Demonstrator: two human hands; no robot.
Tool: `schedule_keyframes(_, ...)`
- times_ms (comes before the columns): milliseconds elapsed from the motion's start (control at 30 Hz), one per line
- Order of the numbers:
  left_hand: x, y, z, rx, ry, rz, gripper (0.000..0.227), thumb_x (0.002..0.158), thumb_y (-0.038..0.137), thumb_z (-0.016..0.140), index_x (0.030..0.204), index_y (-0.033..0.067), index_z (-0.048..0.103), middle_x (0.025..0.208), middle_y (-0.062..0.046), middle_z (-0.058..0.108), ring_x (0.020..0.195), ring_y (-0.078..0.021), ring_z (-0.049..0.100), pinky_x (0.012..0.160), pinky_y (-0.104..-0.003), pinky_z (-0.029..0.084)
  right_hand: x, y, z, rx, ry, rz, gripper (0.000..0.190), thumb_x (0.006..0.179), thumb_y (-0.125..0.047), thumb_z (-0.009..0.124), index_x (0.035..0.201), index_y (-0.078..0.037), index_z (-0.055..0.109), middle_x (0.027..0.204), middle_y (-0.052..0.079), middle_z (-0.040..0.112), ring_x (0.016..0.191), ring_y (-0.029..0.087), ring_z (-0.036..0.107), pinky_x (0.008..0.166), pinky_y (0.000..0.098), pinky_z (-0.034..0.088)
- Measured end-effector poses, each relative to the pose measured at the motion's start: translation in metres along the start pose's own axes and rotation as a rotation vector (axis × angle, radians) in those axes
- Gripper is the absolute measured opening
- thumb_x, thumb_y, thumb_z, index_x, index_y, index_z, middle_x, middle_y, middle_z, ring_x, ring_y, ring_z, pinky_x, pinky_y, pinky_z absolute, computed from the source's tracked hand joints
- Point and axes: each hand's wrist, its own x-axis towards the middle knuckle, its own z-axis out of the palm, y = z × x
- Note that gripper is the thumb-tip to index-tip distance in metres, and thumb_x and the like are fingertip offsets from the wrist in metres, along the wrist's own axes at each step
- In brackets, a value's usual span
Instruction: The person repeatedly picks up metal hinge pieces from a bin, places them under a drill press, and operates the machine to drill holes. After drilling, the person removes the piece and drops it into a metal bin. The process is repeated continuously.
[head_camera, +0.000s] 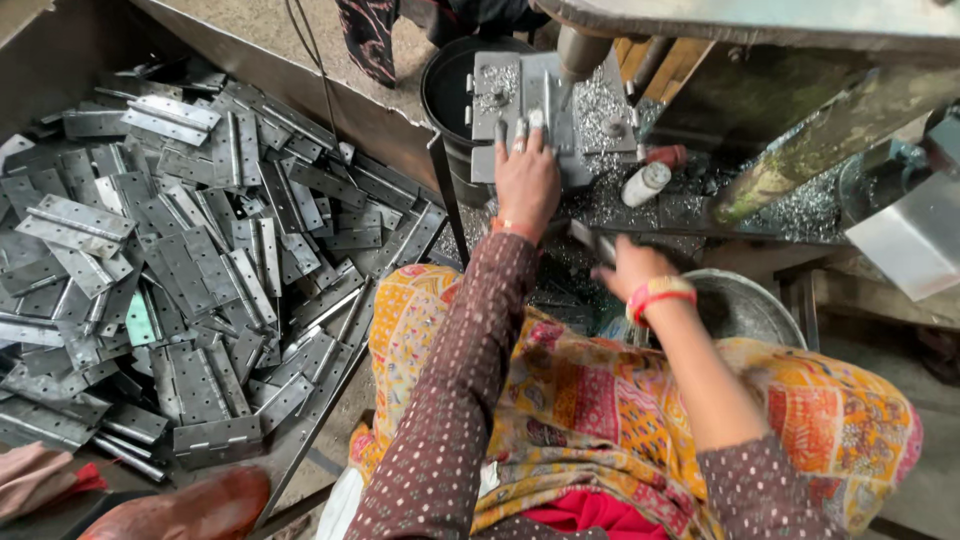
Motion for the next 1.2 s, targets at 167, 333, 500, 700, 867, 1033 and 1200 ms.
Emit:
schedule_keyframes(167, 0.020, 0.002, 0.016, -0.022, 0.042, 0.000, 0.025, 0.093, 0.016, 0.053, 0.096, 0.0072, 0.076, 0.130, -0.012, 0.066, 0.124, -0.0306, 0.059, 0.115, -0.058, 0.032, -0.013, 0.001, 0.017, 0.065, 0.068, -0.027, 0.062, 0.088, -0.055, 0.070, 0.116, -0.002, 0.055, 0.094, 0.028, 0.072, 0.088, 0.047, 0.072, 0.076, 0.0556, 0.057)
schedule_keyframes(333, -0.004, -0.002, 0.008, -0.053, 0.018, 0.024, 0.023, 0.091, 0.015, 0.054, 0.093, 0.0062, 0.076, 0.132, -0.012, 0.065, 0.125, -0.0320, 0.060, 0.110, -0.058, 0.035, -0.031, 0.004, 0.071, 0.122, 0.113, -0.013, 0.053, 0.095, -0.046, 0.067, 0.120, -0.002, 0.054, 0.090, 0.029, 0.073, 0.085, 0.048, 0.072, 0.074, 0.0561, 0.058)
schedule_keyframes(500, 0.005, -0.003, -0.003, -0.024, 0.017, 0.062, 0.023, 0.088, 0.014, 0.055, 0.092, 0.0076, 0.077, 0.129, -0.010, 0.066, 0.123, -0.0313, 0.060, 0.112, -0.061, 0.031, -0.008, 0.005, 0.022, 0.120, 0.041, -0.045, 0.053, 0.085, -0.047, 0.075, 0.111, -0.004, 0.060, 0.096, 0.028, 0.072, 0.092, 0.047, 0.070, 0.081, 0.0552, 0.056)
schedule_keyframes(700, 0.037, -0.015, 0.003, 0.003, -0.091, 0.012, 0.028, 0.096, 0.016, 0.052, 0.088, 0.0104, 0.078, 0.126, -0.008, 0.067, 0.124, -0.0306, 0.060, 0.117, -0.063, 0.025, -0.012, -0.003, 0.001, 0.058, 0.069, -0.021, 0.052, 0.091, -0.051, 0.069, 0.112, -0.004, 0.061, 0.098, 0.028, 0.072, 0.092, 0.048, 0.070, 0.081, 0.0563, 0.056)
schedule_keyframes(867, 0.048, -0.024, 0.008, 0.012, -0.077, 0.069, 0.027, 0.092, 0.016, 0.052, 0.089, 0.0092, 0.078, 0.123, -0.008, 0.067, 0.123, -0.0305, 0.061, 0.115, -0.060, 0.027, -0.023, -0.006, 0.047, 0.055, 0.087, 0.056, 0.064, 0.094, -0.052, 0.064, 0.136, -0.006, 0.048, 0.092, 0.032, 0.071, 0.089, 0.049, 0.071, 0.077, 0.0569, 0.057)
schedule_keyframes(1033, 0.043, -0.023, 0.006, 0.000, -0.068, 0.094, 0.027, 0.096, 0.014, 0.051, 0.093, 0.0082, 0.078, 0.113, -0.007, 0.069, 0.114, -0.0274, 0.065, 0.122, -0.062, 0.020, -0.026, -0.002, 0.026, 0.137, 0.020, 0.016, 0.067, 0.090, -0.056, 0.070, 0.123, 0.000, 0.051, 0.093, 0.029, 0.072, 0.091, 0.046, 0.071, 0.079, 0.0543, 0.056)
schedule_keyframes(1200, 0.002, -0.006, -0.030, -0.020, -0.230, 0.133, 0.023, 0.096, 0.012, 0.053, 0.099, 0.0091, 0.076, 0.124, -0.008, 0.067, 0.106, -0.0250, 0.067, 0.130, -0.055, 0.016, -0.054, -0.015, -0.014, 0.460, 0.626, -0.121, 0.060, 0.094, -0.035, 0.073, 0.136, 0.000, 0.050, 0.109, 0.018, 0.070, 0.090, 0.035, 0.070, 0.074, 0.0446, 0.057)
